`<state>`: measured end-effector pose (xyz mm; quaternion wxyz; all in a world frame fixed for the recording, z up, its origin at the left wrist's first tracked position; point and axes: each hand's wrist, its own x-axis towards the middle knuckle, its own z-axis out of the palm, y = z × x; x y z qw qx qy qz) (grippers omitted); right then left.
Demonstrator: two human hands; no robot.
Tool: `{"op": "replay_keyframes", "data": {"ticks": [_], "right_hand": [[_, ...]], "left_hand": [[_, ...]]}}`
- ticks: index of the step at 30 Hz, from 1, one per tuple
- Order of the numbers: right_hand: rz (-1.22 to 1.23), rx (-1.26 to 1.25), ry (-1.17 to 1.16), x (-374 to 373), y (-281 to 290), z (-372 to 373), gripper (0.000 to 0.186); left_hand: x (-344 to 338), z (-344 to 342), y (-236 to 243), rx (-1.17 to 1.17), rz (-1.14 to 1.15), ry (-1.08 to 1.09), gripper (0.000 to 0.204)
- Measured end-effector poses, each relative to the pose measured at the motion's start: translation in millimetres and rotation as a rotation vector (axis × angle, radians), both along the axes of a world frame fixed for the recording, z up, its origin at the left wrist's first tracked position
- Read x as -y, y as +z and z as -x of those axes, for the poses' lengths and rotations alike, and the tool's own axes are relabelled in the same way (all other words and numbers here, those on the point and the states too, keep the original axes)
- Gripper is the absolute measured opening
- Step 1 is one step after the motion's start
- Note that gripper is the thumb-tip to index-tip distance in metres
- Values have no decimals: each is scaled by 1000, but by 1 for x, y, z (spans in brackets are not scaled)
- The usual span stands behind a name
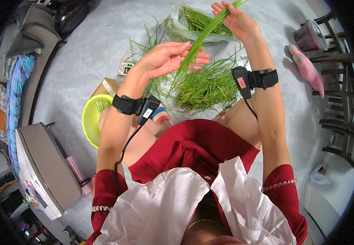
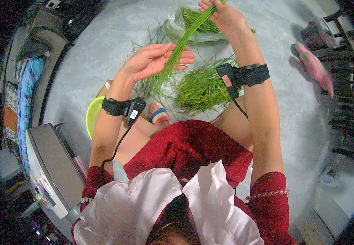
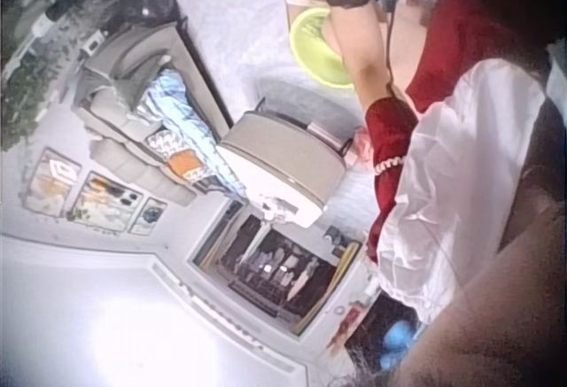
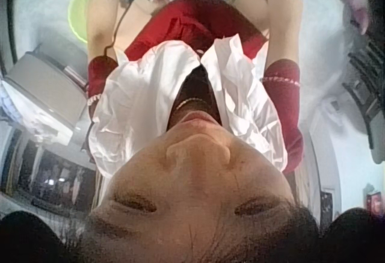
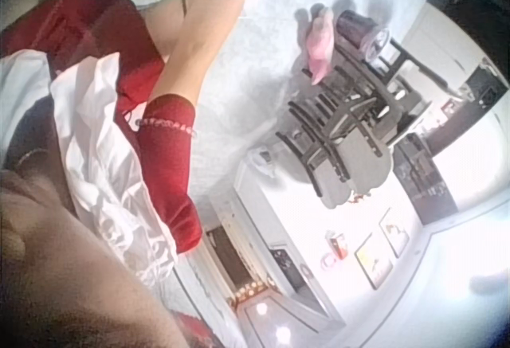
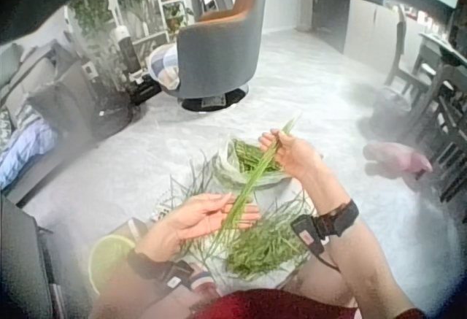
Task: The person cleans chives by hand, stripping off the outer layers and sorting them into a yellow bowl while sitting on the floor.
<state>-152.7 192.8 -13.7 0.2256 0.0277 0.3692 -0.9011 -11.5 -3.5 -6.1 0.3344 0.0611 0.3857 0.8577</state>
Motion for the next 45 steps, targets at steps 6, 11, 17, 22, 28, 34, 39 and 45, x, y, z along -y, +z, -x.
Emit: {"op": "replay_keyframes", "data": {"ticks": [6, 11, 17, 22, 28, 34, 39, 45], "right_hand": [[65, -14, 11, -12, -13, 15, 22], [14, -29, -44, -7, -4, 9, 22], [69, -48, -40, -22, -12, 25, 22], [102, -52, -35, -28, -8, 28, 23], [65, -9, -107, -28, 0, 26, 25], [56, -104, -110, -39, -3, 34, 28], [22, -102, -127, -34, 4, 29, 30], [11, -120, -113, -34, 1, 30, 30]], "left_hand": [[0, 0, 0, -6, 23, -40, 43], [2, -4, 3, 55, 24, 3, 38], [1, -4, 0, -33, 212, -78, 36], [0, -8, -3, -14, 346, -67, 31], [3, -12, -4, 16, 447, -53, 28], [7, -15, -10, 43, 450, -76, 29], [9, -17, -9, 27, 471, -93, 32], [7, -19, -7, 14, 469, -69, 29]]}}
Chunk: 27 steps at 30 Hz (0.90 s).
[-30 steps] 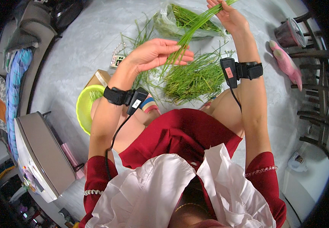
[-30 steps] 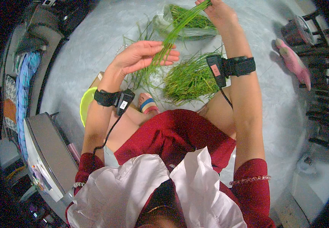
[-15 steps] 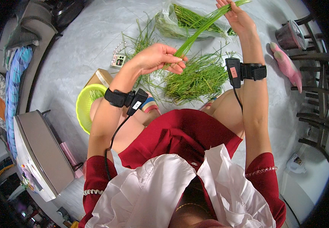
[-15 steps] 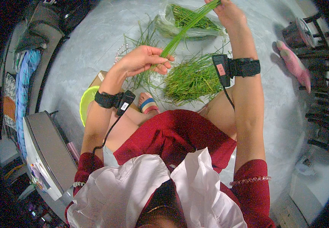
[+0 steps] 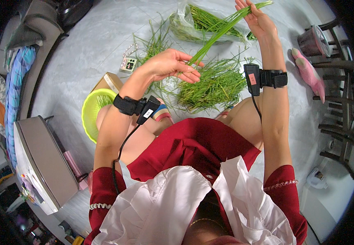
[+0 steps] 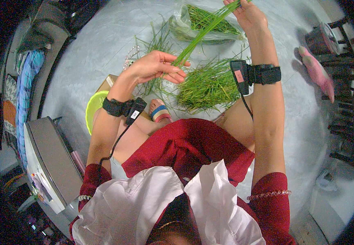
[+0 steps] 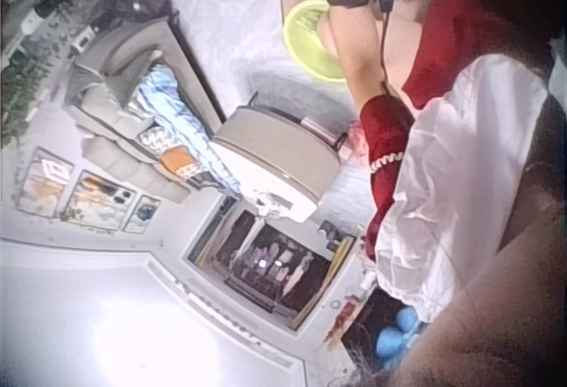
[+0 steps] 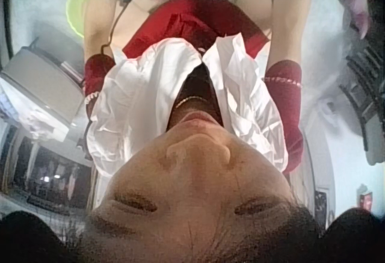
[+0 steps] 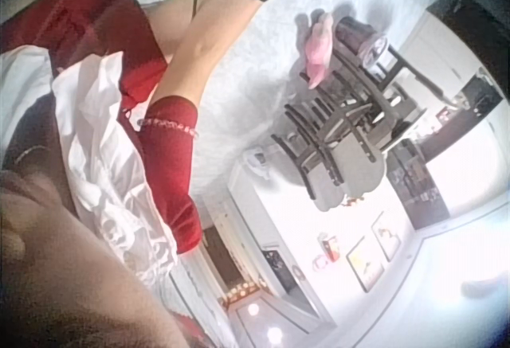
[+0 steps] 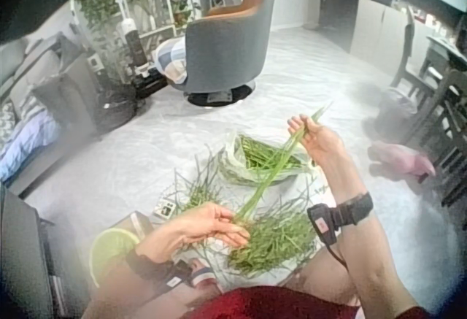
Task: The person cleans chives by hand, stripping off the outer layers and sorting them into a yellow bowl while sitting on the floor.
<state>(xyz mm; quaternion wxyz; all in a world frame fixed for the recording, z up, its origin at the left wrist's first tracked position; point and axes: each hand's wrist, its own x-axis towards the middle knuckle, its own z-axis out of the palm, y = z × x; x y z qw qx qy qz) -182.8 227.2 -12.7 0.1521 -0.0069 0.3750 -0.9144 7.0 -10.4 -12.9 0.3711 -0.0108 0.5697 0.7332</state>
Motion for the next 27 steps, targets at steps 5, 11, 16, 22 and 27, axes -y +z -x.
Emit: {"op": "replay_keyframes", "data": {"ticks": [5, 11, 16, 22, 27], "right_hand": [[8, 22, 1, 3, -2, 1, 30], [-2, 25, 13, 5, -9, 2, 27], [38, -14, 19, -4, -12, 8, 26], [18, -37, -47, -19, -11, 15, 26], [-38, -11, -114, -17, -4, 9, 25]], "left_hand": [[3, 3, -5, 37, 52, -2, 29], [1, 6, -7, 11, 167, 27, 25], [1, 1, -1, -23, 22, 47, 28], [15, 1, -3, -59, -23, 98, 30], [19, 1, -4, -48, -8, 113, 31]]}}
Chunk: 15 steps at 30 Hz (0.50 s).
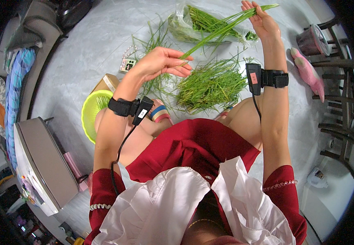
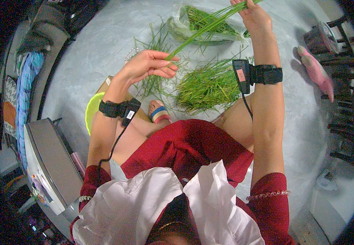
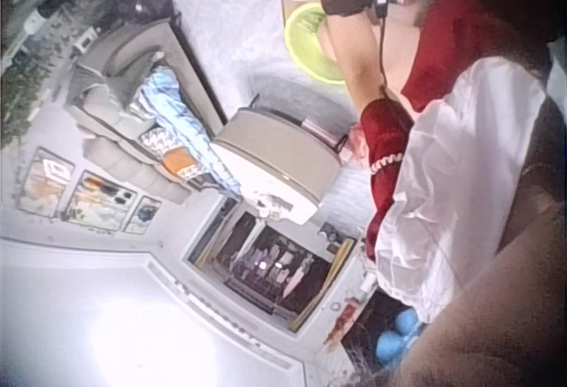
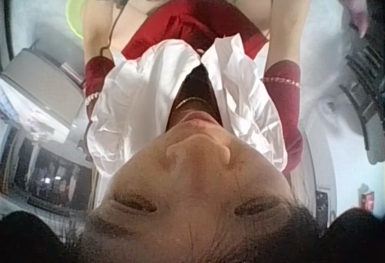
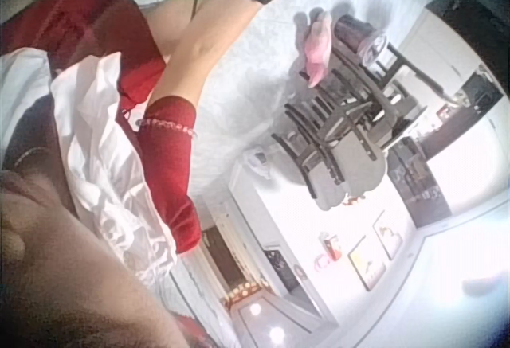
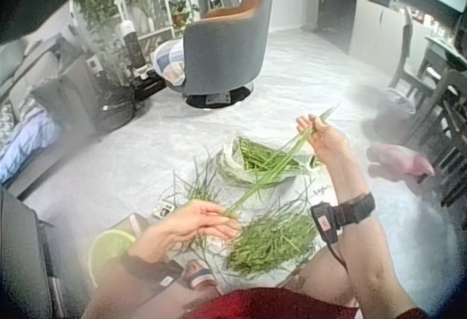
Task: The person cleans chives by hand, stripping off the outer layers and sorting them into a yellow bowl while sitting on the floor.
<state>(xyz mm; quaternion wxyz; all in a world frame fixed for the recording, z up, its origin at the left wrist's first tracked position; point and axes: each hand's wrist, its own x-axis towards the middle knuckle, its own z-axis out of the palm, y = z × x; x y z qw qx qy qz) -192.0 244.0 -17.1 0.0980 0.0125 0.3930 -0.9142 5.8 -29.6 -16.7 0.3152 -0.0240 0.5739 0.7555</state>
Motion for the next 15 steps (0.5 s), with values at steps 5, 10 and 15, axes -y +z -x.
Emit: {"op": "replay_keyframes", "data": {"ticks": [5, 10, 15], "right_hand": [[10, 26, 6, 9, 6, -6, 27], [-28, 19, -5, 10, -2, -2, 27], [-118, -125, 147, 13, 14, -8, 34]], "left_hand": [[-3, 2, 2, 56, 136, 47, 29], [0, 4, -1, 116, 261, 119, 30], [27, 7, -33, -286, 579, 385, 32]]}}
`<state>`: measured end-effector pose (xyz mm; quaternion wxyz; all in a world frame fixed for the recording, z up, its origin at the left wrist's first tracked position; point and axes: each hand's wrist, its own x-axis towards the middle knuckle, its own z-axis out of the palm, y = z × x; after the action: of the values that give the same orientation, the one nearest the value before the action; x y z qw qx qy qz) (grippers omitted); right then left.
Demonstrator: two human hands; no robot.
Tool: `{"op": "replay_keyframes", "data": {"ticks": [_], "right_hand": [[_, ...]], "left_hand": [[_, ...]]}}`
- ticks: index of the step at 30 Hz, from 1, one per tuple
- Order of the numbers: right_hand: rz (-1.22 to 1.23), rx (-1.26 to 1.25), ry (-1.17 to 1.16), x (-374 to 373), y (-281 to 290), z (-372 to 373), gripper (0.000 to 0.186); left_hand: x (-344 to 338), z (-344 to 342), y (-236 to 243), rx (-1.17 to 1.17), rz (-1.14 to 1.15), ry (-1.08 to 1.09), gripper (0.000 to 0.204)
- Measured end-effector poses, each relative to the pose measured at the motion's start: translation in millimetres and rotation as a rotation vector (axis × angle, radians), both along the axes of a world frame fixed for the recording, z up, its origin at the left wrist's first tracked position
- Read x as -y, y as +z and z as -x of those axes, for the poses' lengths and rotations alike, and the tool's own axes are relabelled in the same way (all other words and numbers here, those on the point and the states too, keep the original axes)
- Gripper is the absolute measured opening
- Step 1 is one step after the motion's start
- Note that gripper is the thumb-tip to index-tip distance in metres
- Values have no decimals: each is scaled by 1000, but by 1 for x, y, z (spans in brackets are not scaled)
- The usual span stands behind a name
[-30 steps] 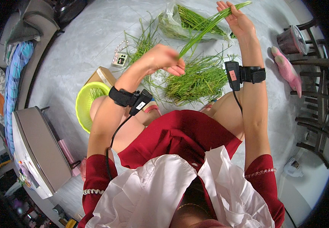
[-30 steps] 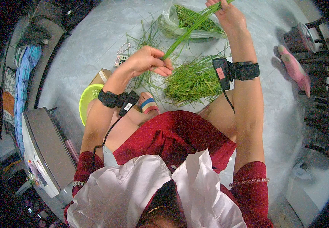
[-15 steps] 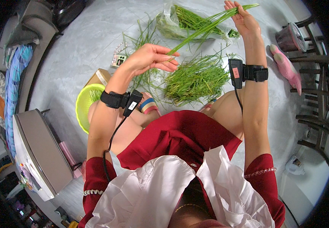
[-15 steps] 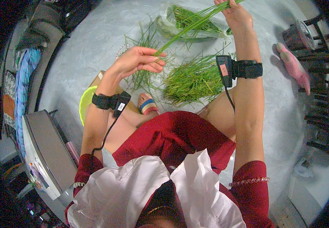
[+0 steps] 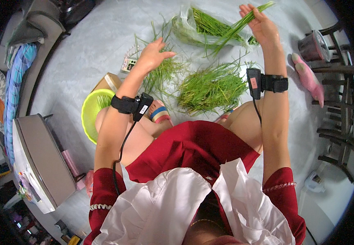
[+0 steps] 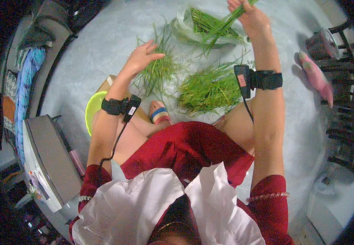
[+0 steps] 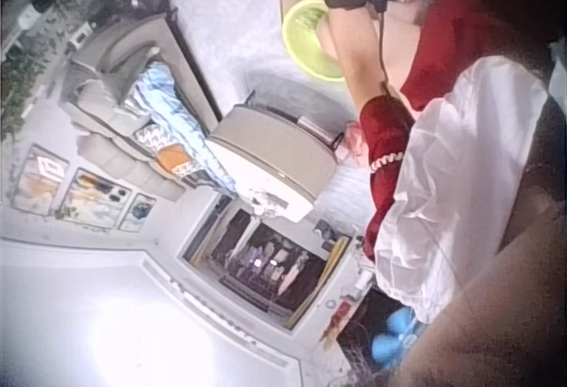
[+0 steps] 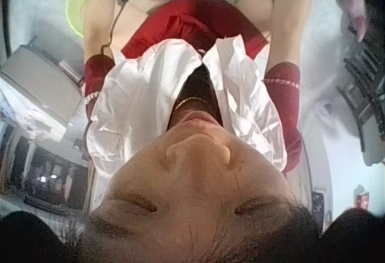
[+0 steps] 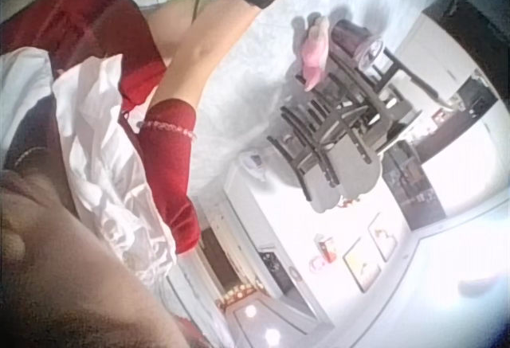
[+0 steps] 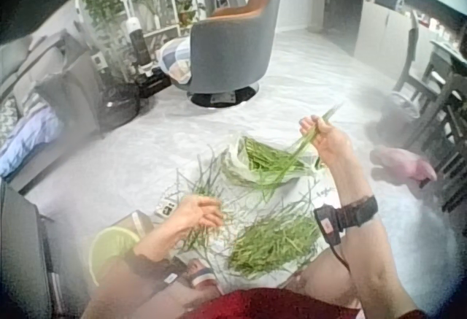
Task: The person cleans chives by hand, stripping off the outer layers and sorting them into a yellow bowl while sitting on the floor.
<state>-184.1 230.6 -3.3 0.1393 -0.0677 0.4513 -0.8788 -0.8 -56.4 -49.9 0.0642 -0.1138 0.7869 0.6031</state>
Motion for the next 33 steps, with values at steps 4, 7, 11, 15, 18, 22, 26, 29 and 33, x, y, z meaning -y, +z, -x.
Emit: {"op": "replay_keyframes", "data": {"ticks": [4, 7, 11, 15, 18, 22, 26, 29, 33], "right_hand": [[-295, -130, 156, 21, 4, -29, 32], [-389, -172, 274, 55, 15, -62, 29], [-539, -213, 435, 71, 15, -82, 30], [-597, -198, 574, 86, 13, -97, 31], [-618, -199, 642, 96, 11, -104, 31], [-672, -225, 613, 94, 5, -103, 31], [-652, -227, 664, 97, 6, -105, 32], [-624, -238, 719, 102, 6, -110, 32], [-579, -287, 766, 107, 4, -112, 33]], "left_hand": [[-9, 13, 29, -234, 808, 103, 25], [4, 11, 21, -214, 708, 242, 19], [-1, 13, 20, -459, 551, 304, 20], [-4, 14, 32, -243, 569, 294, 23], [7, 22, 8, -558, 504, 334, 22], [-1, 21, 27, -395, 345, 326, 26], [-2, 20, 29, -188, -16, 138, 33], [-15, 17, 26, -144, -433, -47, 31], [-21, 19, 40, -221, -731, -109, 29]]}}
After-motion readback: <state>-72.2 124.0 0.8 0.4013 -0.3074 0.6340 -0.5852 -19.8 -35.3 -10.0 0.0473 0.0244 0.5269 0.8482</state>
